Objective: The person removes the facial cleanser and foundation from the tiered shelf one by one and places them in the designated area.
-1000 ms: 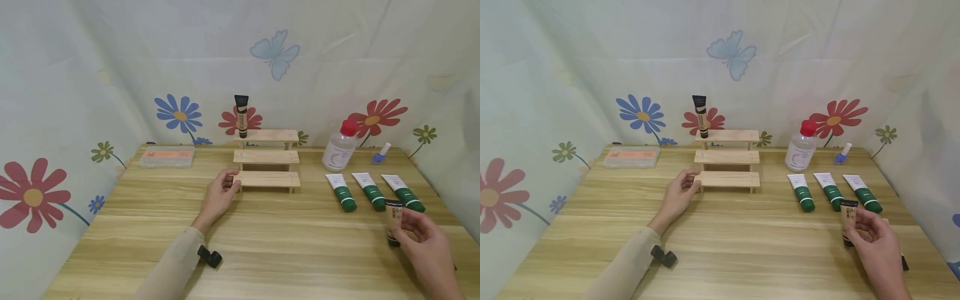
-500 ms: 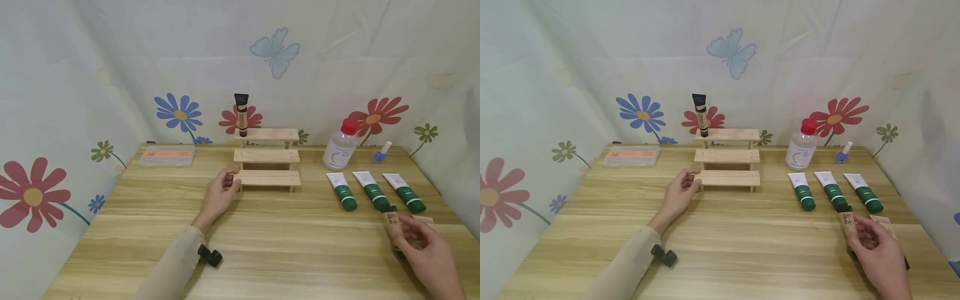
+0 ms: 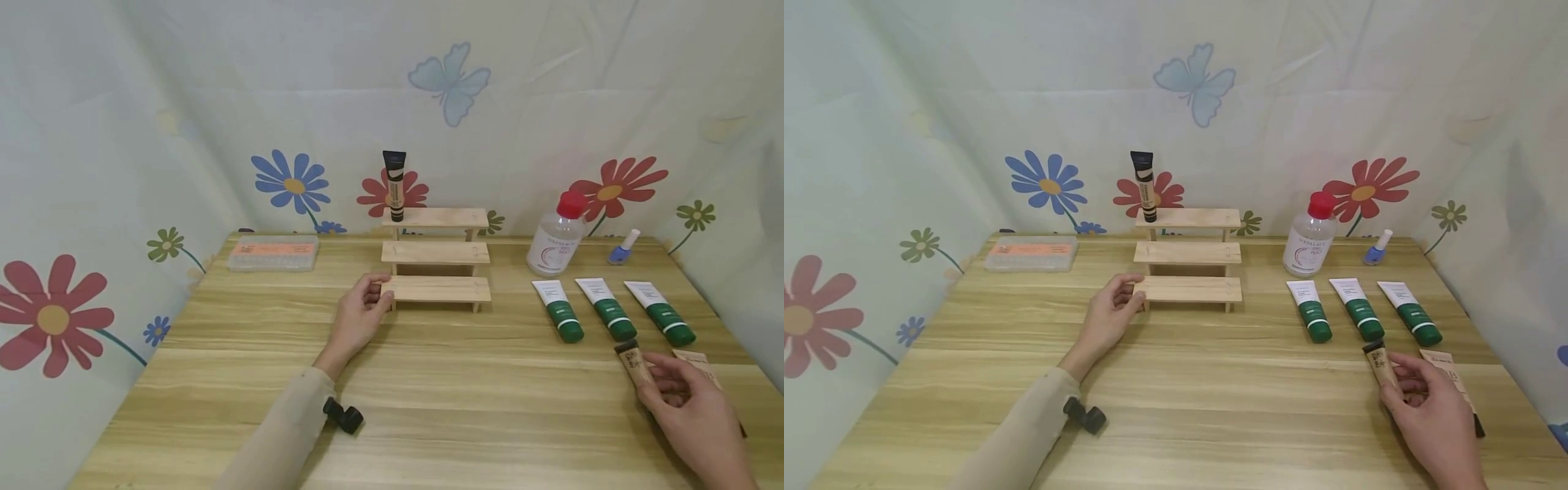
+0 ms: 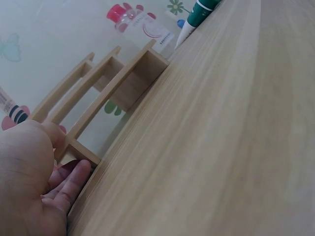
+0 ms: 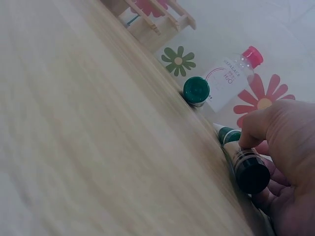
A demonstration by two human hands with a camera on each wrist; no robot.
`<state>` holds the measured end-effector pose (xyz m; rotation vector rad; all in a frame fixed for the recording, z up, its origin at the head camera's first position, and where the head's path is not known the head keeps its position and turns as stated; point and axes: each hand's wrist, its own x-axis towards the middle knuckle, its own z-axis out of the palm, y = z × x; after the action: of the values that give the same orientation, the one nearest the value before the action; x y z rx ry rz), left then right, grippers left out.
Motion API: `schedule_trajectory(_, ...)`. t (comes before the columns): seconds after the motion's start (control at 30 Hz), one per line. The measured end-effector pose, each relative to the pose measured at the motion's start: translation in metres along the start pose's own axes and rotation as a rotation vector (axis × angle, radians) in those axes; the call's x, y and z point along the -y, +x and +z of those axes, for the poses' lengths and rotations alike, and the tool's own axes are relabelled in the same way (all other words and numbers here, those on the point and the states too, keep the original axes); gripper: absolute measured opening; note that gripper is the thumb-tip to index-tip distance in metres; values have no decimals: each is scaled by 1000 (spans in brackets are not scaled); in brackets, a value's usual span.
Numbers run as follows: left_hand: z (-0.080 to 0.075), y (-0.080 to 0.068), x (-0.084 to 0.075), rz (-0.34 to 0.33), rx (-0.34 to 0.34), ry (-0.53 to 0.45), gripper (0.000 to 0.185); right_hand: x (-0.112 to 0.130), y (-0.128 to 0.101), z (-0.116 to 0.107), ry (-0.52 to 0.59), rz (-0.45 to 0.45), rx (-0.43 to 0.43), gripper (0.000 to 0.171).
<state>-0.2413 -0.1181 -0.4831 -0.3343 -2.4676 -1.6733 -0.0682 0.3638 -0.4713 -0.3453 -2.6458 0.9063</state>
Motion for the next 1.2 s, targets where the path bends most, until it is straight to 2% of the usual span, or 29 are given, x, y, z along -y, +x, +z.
schedule_trajectory(0.2,0,0,-1,-3,-2,-9,31,2,0,0,-24,27,-22,42)
schedule_trajectory(0.5,0,-1,-3,-1,-7,-6,31,0,-3,-2,-22,-17,-117,38)
schedule_trajectory(0.77,0,0,-3,1,1,-10,31,8,-1,-2,-24,101,-157,41)
schedule_trajectory(0.9,-1,0,-2,3,9,-1,31,14,1,-1,-35,132,-162,43)
schedule_trajectory(1.0,-1,0,-1,5,11,9,31,20,4,-1,-4,101,-187,43)
schedule_trajectory(1.2,-2,0,-1,4,7,15,31,40,15,2,172,-5,-211,54)
